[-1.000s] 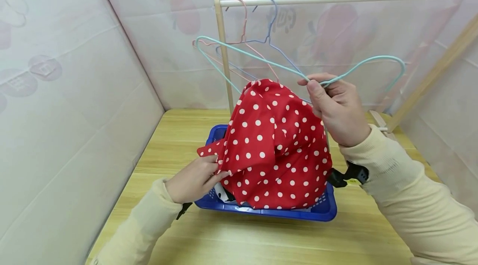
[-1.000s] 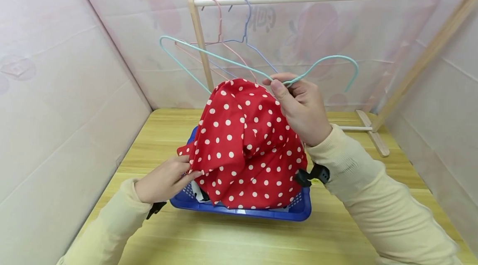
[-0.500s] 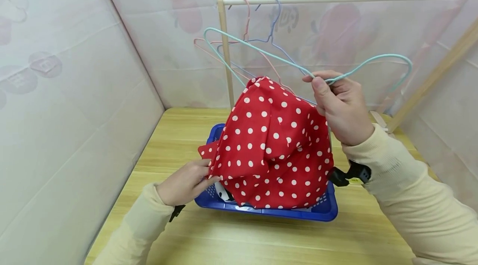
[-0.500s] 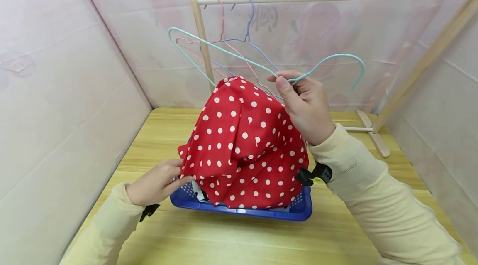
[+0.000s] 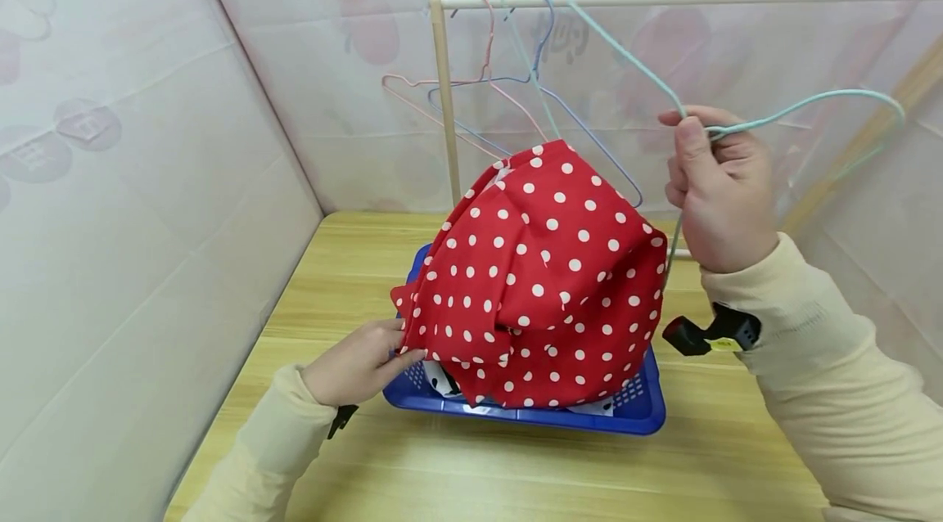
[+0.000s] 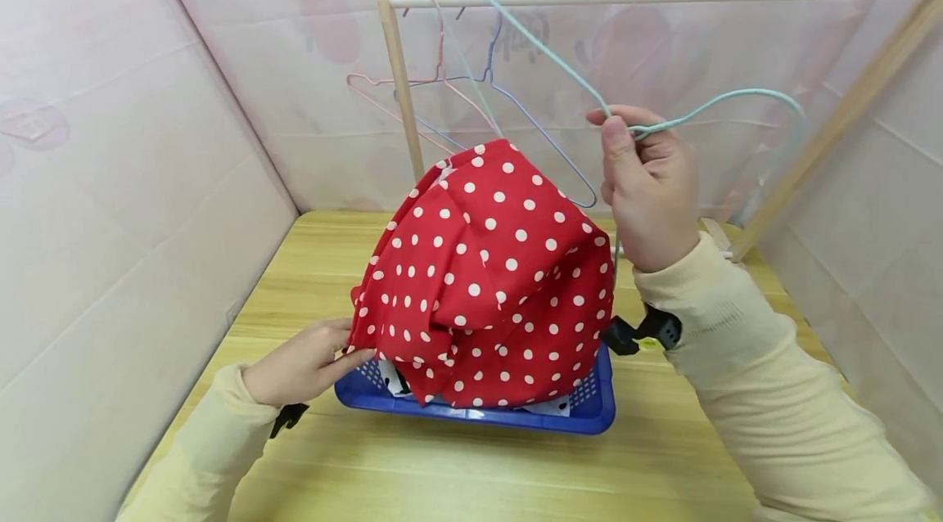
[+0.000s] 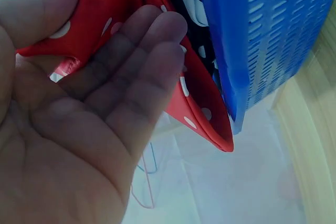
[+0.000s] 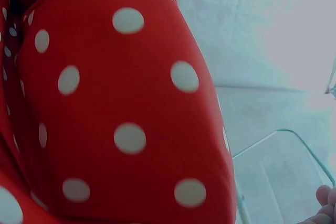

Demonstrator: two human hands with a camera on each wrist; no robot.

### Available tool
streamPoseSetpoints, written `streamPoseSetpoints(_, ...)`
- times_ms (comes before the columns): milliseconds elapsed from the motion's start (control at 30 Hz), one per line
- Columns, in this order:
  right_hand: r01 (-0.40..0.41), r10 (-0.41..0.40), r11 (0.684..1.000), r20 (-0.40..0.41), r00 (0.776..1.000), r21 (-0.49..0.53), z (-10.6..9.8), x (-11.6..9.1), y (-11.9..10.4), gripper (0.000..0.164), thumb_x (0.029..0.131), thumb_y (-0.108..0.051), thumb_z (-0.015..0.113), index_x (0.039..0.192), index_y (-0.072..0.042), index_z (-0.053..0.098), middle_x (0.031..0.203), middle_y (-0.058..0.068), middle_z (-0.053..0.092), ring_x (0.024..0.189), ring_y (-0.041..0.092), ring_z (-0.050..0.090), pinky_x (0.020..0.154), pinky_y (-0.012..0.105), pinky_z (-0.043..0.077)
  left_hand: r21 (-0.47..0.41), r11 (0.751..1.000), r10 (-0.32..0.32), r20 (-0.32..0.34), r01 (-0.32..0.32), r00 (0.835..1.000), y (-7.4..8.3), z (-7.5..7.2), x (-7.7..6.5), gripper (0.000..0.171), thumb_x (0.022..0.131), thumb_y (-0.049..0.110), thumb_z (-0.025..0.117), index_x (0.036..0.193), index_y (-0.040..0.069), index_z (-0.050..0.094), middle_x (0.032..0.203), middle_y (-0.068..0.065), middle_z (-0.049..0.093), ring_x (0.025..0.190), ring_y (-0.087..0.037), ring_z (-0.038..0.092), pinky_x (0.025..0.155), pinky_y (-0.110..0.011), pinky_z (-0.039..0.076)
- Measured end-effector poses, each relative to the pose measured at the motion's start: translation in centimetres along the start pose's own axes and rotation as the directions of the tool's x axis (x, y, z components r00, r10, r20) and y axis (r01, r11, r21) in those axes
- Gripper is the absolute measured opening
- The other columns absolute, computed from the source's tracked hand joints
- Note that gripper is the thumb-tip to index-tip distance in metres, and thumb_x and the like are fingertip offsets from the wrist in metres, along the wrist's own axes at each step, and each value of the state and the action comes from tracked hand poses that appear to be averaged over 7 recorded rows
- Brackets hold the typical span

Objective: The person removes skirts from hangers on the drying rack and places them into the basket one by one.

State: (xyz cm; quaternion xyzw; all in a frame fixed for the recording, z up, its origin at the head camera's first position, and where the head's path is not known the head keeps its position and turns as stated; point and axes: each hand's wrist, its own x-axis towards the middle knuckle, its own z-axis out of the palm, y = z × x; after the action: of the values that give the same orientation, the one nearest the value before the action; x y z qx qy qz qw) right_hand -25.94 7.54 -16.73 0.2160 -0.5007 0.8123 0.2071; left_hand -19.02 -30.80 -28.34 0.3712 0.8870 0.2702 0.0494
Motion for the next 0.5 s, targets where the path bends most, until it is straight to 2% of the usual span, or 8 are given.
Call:
streamPoseSetpoints(200, 0.04, -0.036, 0.998, -0.076, 0.996, 0.046, -1.1, 0.7, -1.4, 0.031, 0.091, -0.004, 0.062, 0.113, 0.018, 0.056, 0.058, 0.006, 0.029, 0.042, 0.014, 0.019, 0.038, 0.022, 0.009, -0.043, 0.996, -0.082, 0.007, 0.082, 0.997, 0.0, 0.1, 0.2, 0.023, 0.095, 0.019, 0.062, 0.114, 0.007, 0.066, 0.088, 0.001, 0.066, 0.065, -0.004, 0.053, 0.055, -0.02, 0.048)
streamPoseSetpoints(300, 0.036, -0.029, 0.996, -0.096, 0.995, 0.076, -1.8, 1.1, -2.1, 0.033, 0.09, -0.004, 0.063, 0.113, 0.019, 0.055, 0.057, 0.007, 0.028, 0.041, 0.013, 0.02, 0.038, 0.022, 0.009, -0.062, 0.992, -0.114, 0.015, 0.114, 0.993, 0.0, 0.1, 0.3, 0.024, 0.095, 0.019, 0.063, 0.115, 0.008, 0.066, 0.086, 0.001, 0.066, 0.063, -0.004, 0.053, 0.053, -0.02, 0.047)
streamPoseSetpoints(433, 0.053, -0.044, 0.995, -0.104, 0.994, 0.088, -2.5, 1.1, -2.6, 0.033, 0.089, -0.002, 0.063, 0.112, 0.022, 0.053, 0.056, 0.007, 0.026, 0.041, 0.013, 0.02, 0.037, 0.022, 0.008, -0.063, 0.991, -0.119, 0.014, 0.119, 0.993, 0.0, 0.1, 0.3, 0.023, 0.094, 0.019, 0.063, 0.114, 0.009, 0.067, 0.081, 0.002, 0.065, 0.06, -0.004, 0.051, 0.051, -0.02, 0.046)
streamPoseSetpoints(500, 0.072, -0.066, 0.994, -0.081, 0.995, 0.079, -2.6, 0.9, -2.7, 0.032, 0.09, 0.001, 0.061, 0.111, 0.024, 0.053, 0.055, 0.006, 0.026, 0.041, 0.013, 0.019, 0.037, 0.021, 0.009, -0.061, 0.991, -0.119, 0.012, 0.12, 0.993, -0.1, 0.2, 0.3, 0.022, 0.094, 0.019, 0.063, 0.114, 0.009, 0.067, 0.078, 0.003, 0.063, 0.059, -0.004, 0.05, 0.05, -0.02, 0.046)
